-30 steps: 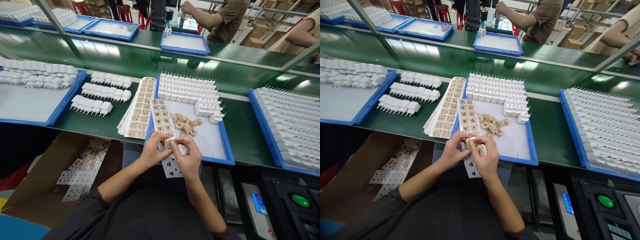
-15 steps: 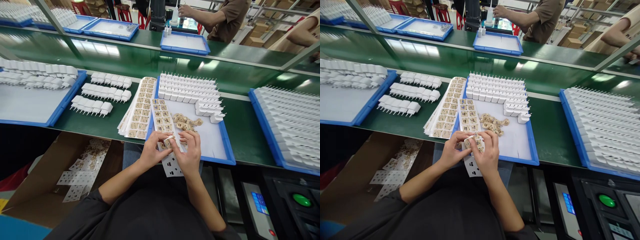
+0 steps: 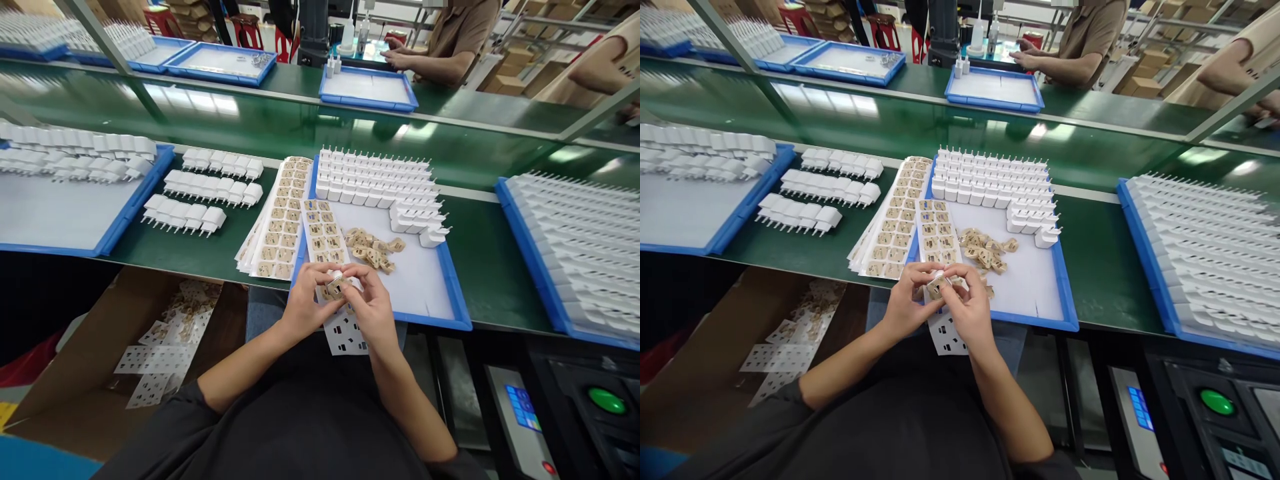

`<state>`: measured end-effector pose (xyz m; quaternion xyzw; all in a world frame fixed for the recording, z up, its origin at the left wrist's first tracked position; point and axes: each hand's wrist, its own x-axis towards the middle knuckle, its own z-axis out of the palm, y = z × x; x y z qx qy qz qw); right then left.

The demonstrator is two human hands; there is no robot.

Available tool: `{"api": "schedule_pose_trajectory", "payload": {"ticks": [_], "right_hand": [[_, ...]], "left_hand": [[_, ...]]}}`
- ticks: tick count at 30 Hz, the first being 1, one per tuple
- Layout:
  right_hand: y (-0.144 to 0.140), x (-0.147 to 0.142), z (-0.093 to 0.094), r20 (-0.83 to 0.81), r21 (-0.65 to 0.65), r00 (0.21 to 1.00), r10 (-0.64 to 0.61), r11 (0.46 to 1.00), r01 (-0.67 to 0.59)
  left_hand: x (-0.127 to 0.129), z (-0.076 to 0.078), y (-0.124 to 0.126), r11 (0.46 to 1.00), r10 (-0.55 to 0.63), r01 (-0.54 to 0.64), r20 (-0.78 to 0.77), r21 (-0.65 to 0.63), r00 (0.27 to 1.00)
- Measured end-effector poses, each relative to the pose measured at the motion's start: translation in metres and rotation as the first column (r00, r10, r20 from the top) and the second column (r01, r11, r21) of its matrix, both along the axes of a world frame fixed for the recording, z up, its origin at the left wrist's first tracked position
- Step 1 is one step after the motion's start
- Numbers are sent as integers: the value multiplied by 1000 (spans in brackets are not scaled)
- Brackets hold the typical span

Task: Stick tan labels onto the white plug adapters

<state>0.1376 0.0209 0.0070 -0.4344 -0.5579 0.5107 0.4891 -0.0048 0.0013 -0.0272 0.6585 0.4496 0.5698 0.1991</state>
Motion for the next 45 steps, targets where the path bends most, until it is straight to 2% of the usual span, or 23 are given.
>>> {"api": "schedule_pose_trajectory", "payload": {"ticks": [3, 6, 10, 13, 15, 17, 20, 22, 24, 26, 28, 30, 31, 32, 34, 35, 36, 38, 39, 41, 43, 45], "right_hand": [[-1, -7, -1, -8, -3, 999, -32, 999, 32], [-1, -10, -2, -43, -1, 998, -45, 999, 45], [-1, -7, -4, -78, -12, 996, -34, 999, 33], [2, 2, -1, -30, 1, 999, 29, 1000, -29], [4, 8, 2, 73, 68, 995, 65, 995, -70], [6, 13, 6, 205, 196, 978, 38, 977, -79], [6, 17, 10, 343, 431, 937, -61, 897, -100], [4, 21, 10, 370, 515, 929, -19, 837, -188], [4, 29, 7, 305, 517, 951, 45, 831, -205], [9, 39, 2, 236, 450, 971, -45, 891, -68], [18, 49, -7, 334, 403, 913, -233, 911, 85], [30, 55, -16, 511, 483, 778, -366, 871, 92], [34, 57, -20, 539, 556, 721, -436, 827, 84], [38, 57, -24, 541, 612, 683, -491, 787, 80], [41, 56, -28, 504, 688, 667, -549, 722, 74], [40, 56, -29, 489, 705, 677, -551, 706, 65], [39, 55, -29, 478, 717, 690, -543, 695, 49], [36, 55, -28, 467, 734, 711, -526, 678, 20], [35, 55, -27, 465, 740, 717, -520, 672, 7], [34, 55, -26, 468, 747, 726, -505, 664, -20], [34, 56, -24, 467, 752, 736, -490, 658, -39], [33, 56, -22, 465, 749, 750, -469, 661, -52]], "left_hand": [[1, 1, 2, 991, 69, -57, -95, 123, 993], [1, 2, 3, 985, 79, -63, -98, 159, 992], [1, 1, 2, 986, 77, -63, -85, 155, 993], [0, 1, 1, 993, 63, -57, -60, 100, 996], [0, 2, -1, 998, 39, -37, -38, 56, 999], [0, 3, -2, 1000, 7, -7, -10, -3, 1000], [-1, 2, -3, 994, -35, 44, 84, -101, 996], [0, 1, -2, 984, -60, 88, 177, -156, 982], [1, 0, -2, 973, -65, 115, 240, -198, 969], [1, 3, -2, 964, -60, 123, 261, -234, 964], [0, 8, -2, 962, -55, 119, 256, -244, 965], [-9, 15, -2, 970, -40, 92, 227, -225, 973], [-17, 19, -1, 976, -13, 55, 199, -210, 980], [-28, 23, 1, 980, 34, -2, 158, -199, 987], [-59, 26, 8, 967, 199, -192, 23, -166, 980], [-78, 26, 15, 941, 302, -309, -72, -139, 951], [-98, 24, 22, 894, 418, -439, -181, -92, 890], [-137, 17, 39, 779, 573, -627, -412, 8, 708], [-154, 13, 48, 729, 588, -684, -527, 18, 613], [-179, 6, 63, 661, 531, -751, -709, 4, 464], [-193, 1, 73, 627, 448, -779, -808, -22, 383], [-199, 0, 78, 610, 415, -792, -841, -26, 347]]}}
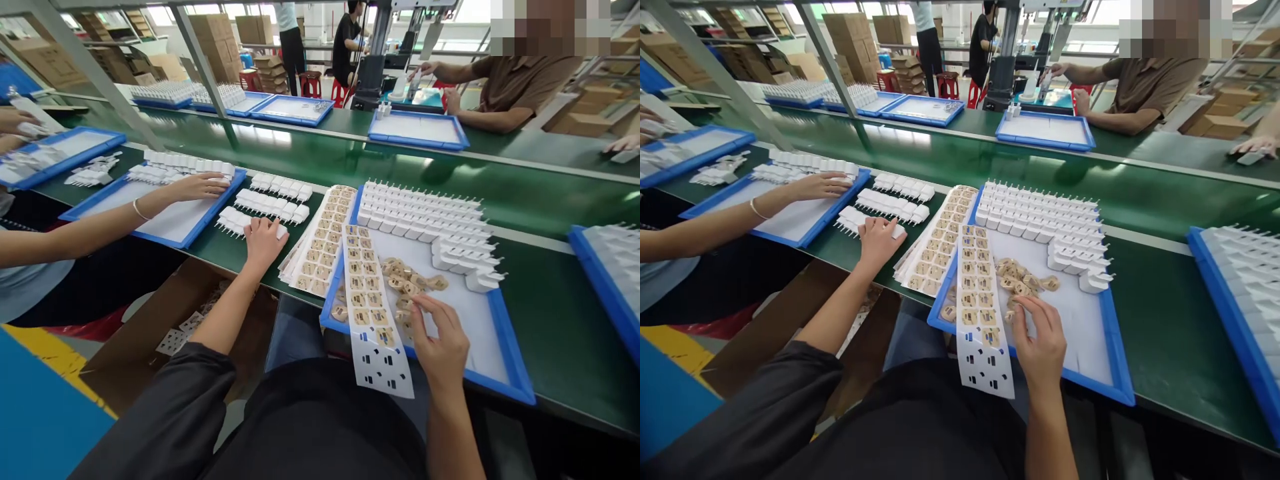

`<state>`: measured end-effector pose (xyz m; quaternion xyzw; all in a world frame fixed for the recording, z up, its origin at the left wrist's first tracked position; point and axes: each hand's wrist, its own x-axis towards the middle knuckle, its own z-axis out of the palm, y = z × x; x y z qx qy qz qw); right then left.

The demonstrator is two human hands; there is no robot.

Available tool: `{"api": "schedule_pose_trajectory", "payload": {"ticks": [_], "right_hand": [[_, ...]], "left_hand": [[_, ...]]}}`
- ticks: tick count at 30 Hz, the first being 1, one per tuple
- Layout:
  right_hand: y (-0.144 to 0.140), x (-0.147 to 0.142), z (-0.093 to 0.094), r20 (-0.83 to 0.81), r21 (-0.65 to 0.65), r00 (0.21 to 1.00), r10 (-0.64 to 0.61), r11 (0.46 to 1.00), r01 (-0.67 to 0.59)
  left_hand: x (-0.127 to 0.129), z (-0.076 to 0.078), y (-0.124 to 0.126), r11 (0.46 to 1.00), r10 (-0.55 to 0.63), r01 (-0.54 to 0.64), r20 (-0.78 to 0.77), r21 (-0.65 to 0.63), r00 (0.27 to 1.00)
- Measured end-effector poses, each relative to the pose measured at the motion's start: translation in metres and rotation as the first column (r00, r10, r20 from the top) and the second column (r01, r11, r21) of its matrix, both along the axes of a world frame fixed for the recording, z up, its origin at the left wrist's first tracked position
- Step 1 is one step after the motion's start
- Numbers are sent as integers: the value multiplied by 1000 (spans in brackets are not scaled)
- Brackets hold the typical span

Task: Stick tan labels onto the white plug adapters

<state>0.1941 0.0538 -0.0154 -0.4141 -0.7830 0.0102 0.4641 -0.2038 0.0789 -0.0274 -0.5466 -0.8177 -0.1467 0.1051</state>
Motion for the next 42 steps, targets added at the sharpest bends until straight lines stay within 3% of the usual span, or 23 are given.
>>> {"api": "schedule_pose_trajectory", "payload": {"ticks": [4, 7, 9, 12, 15, 18, 23, 29, 33, 38, 42], "right_hand": [[-14, -1, 5, 5, -108, 994, 107, 989, -106], [-29, -4, 5, 67, -207, 973, 221, 957, -203], [-39, -3, 3, 119, -244, 964, 239, 948, -205], [-48, 1, 0, 186, -292, 968, 170, 950, -111], [-52, 9, -2, 246, -342, 963, 113, 939, -23], [-56, 14, -1, 280, -392, 952, 123, 920, -4], [-62, 15, -2, 233, -377, 965, 118, 926, -22], [-57, 5, -5, 125, -352, 987, 99, 935, -49], [-50, 0, 3, 59, -346, 991, 122, 933, -95], [-47, 5, 19, -175, -409, 960, 218, 871, -273], [-47, 6, 23, -167, -526, 922, 350, 759, -383]], "left_hand": [[6, 2, -5, 997, -4, 4, -5, 75, 1000], [33, 9, -17, 964, -214, 200, 66, 178, 975], [63, 16, -29, 875, -463, 426, 141, 229, 875], [114, 27, -47, 646, -763, 728, 233, 229, 603], [156, 28, -60, 459, -870, 876, 273, 148, 410], [177, 21, -66, 383, -894, 921, 281, 78, 348], [181, 11, -70, 397, -888, 917, 267, 35, 374], [181, 14, -66, 419, -864, 907, 288, -38, 412], [182, 13, -58, 461, -836, 880, 276, -115, 474], [182, 10, -46, 526, -808, 836, 214, -159, 549], [185, 16, -30, 531, -819, 840, 189, -108, 542]]}}
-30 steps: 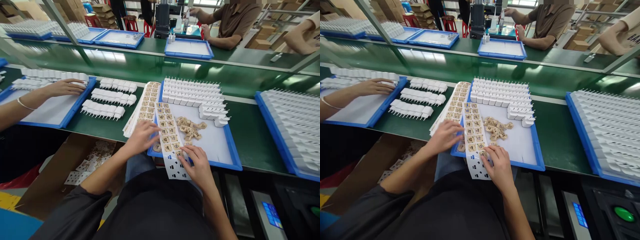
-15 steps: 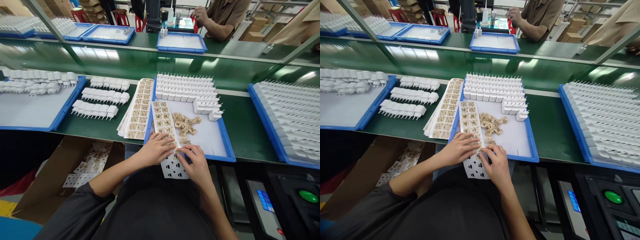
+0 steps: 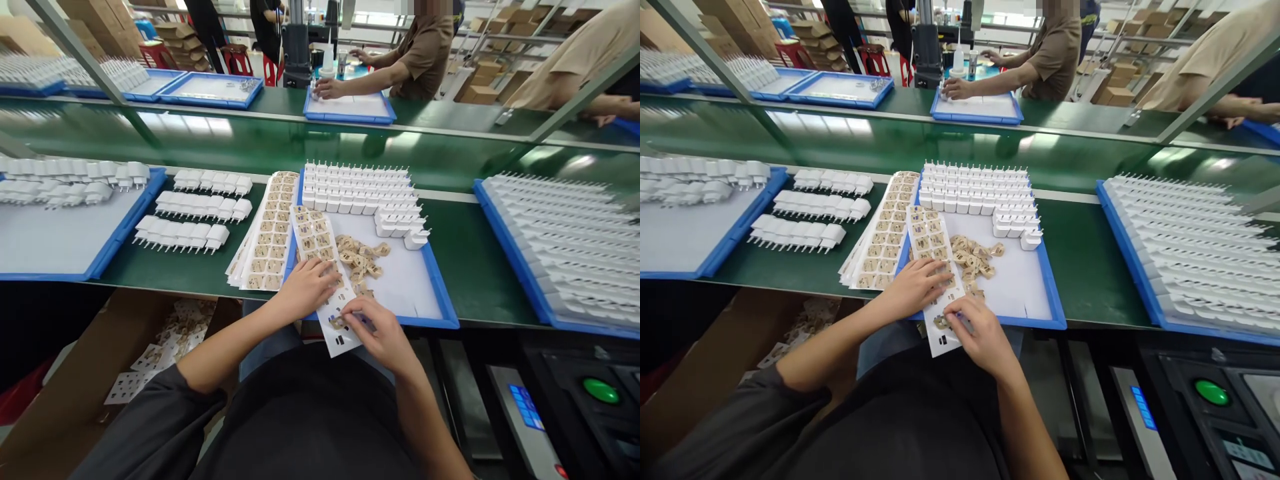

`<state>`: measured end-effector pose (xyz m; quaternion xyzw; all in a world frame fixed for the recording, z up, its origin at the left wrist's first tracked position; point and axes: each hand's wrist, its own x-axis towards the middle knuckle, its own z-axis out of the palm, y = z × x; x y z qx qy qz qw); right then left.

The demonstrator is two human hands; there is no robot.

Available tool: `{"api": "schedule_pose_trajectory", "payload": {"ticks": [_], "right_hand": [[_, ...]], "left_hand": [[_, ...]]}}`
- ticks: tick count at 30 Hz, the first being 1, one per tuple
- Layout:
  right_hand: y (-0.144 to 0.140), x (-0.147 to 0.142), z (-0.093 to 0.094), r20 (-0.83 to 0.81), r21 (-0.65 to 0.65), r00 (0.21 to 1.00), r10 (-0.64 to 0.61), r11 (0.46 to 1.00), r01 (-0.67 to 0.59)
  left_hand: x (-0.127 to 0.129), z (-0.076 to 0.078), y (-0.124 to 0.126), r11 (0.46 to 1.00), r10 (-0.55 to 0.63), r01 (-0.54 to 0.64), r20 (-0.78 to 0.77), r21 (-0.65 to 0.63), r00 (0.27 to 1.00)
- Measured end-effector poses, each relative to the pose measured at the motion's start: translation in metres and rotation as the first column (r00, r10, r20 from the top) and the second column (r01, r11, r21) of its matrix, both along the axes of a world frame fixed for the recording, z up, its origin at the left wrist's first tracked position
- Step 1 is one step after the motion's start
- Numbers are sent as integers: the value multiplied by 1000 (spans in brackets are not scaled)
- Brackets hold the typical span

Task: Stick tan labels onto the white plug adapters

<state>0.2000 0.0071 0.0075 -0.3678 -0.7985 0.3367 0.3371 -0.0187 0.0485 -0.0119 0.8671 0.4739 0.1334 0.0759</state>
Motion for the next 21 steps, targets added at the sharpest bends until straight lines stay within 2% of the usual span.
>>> {"api": "schedule_pose_trajectory", "payload": {"ticks": [4, 7, 10, 12, 15, 17, 19, 21], "right_hand": [[1, -2, -3, 2, -62, 1000, 3, 998, -3], [2, 1, -5, -31, -81, 999, -21, 997, 18], [2, 4, -7, -53, -124, 998, -30, 992, 24], [2, 6, -8, -48, -134, 998, -31, 991, 24], [0, 5, -11, -36, -108, 998, -46, 993, 42], [0, 4, -14, -50, -93, 997, -62, 994, 57], [1, 3, -16, -81, -89, 993, -87, 993, 80], [2, 2, -18, -118, -95, 986, -114, 990, 103]], "left_hand": [[19, 17, 44, 1000, -20, 18, 81, 21, 997], [50, 28, 89, 996, 14, -24, 106, 88, 994], [87, 31, 126, 987, 25, -39, 92, 156, 995], [107, 28, 141, 983, 19, -31, 64, 181, 998], [123, 26, 147, 979, 11, -20, 43, 203, 999], [119, 29, 141, 983, -10, -7, 93, 183, 996], [106, 37, 127, 996, -27, 7, 231, 85, 973], [84, 44, 105, 995, 20, 28, 449, -100, 893]]}}
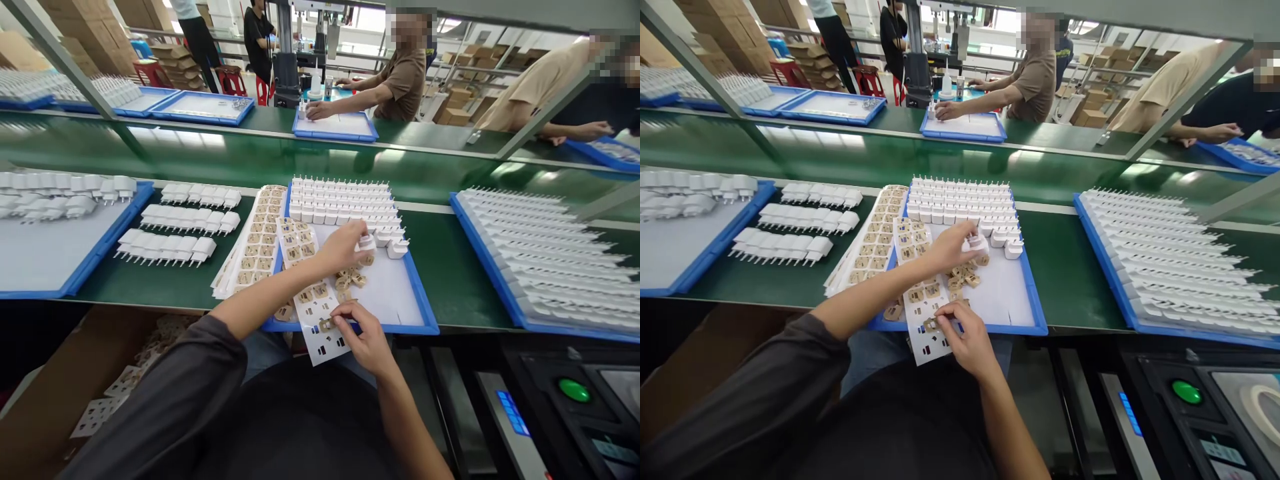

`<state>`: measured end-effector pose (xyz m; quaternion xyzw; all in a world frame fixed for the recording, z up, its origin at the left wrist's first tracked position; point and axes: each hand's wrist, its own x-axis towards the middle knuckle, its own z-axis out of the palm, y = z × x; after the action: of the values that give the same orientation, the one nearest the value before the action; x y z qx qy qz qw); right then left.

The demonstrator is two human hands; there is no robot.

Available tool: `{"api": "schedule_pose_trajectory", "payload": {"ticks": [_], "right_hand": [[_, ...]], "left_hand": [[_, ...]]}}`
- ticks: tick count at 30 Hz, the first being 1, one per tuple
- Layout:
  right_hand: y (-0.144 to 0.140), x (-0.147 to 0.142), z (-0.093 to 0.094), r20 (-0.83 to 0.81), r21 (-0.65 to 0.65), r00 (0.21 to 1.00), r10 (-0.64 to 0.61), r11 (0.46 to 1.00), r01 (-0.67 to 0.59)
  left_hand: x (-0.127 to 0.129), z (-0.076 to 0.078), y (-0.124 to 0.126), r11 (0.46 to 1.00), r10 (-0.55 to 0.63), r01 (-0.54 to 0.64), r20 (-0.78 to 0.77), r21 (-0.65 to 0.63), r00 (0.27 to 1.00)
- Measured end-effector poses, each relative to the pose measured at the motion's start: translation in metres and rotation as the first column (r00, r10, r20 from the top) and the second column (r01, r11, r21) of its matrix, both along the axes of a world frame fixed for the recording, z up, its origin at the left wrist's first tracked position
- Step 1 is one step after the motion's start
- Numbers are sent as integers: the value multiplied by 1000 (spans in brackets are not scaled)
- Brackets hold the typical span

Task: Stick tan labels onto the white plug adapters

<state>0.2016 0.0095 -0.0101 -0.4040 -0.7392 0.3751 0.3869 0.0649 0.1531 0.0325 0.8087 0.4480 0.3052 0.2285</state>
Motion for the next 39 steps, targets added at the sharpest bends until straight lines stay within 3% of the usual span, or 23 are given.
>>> {"api": "schedule_pose_trajectory", "payload": {"ticks": [2, 5, 8, 11, 15, 18, 25, 28, 32, 36, 39], "right_hand": [[1, -1, -1, -31, -7, 999, -13, 1000, 12], [0, -3, -2, -52, 3, 998, -20, 1000, 20], [-1, -3, -3, -67, 2, 997, -38, 999, 38], [0, -1, -2, -124, -54, 991, -43, 998, 36], [0, 1, 2, -250, -119, 967, -47, 993, 17], [-2, -3, 7, -327, -149, 942, -76, 988, 28], [-3, -19, 7, -322, -230, 933, -162, 969, 89], [-5, -23, 5, -315, -224, 937, -149, 971, 79], [-9, -26, 7, -318, -229, 936, -150, 970, 77], [-6, -29, 13, -281, -150, 924, -259, 963, 224], [1, -33, 17, -225, -111, 934, -277, 960, 258]], "left_hand": [[-27, 3, -29, 972, 24, 43, 280, -232, 960], [-63, -6, -75, 869, 130, 198, 595, -454, 793], [-85, -23, -110, 779, 280, 260, 687, -571, 670], [-89, -36, -127, 749, 325, 263, 684, -608, 654], [-86, -42, -130, 768, 268, 281, 688, -575, 674], [-86, -42, -129, 789, 166, 301, 658, -536, 735], [-87, -43, -143, 943, -1, 166, 496, -289, 868], [-82, -46, -147, 969, 52, 68, 468, -236, 882], [-75, -52, -150, 964, 221, -90, 563, -251, 796], [-74, -50, -151, 979, 191, -117, 548, -167, 815], [-75, -46, -151, 985, 166, -123, 507, -118, 846]]}}
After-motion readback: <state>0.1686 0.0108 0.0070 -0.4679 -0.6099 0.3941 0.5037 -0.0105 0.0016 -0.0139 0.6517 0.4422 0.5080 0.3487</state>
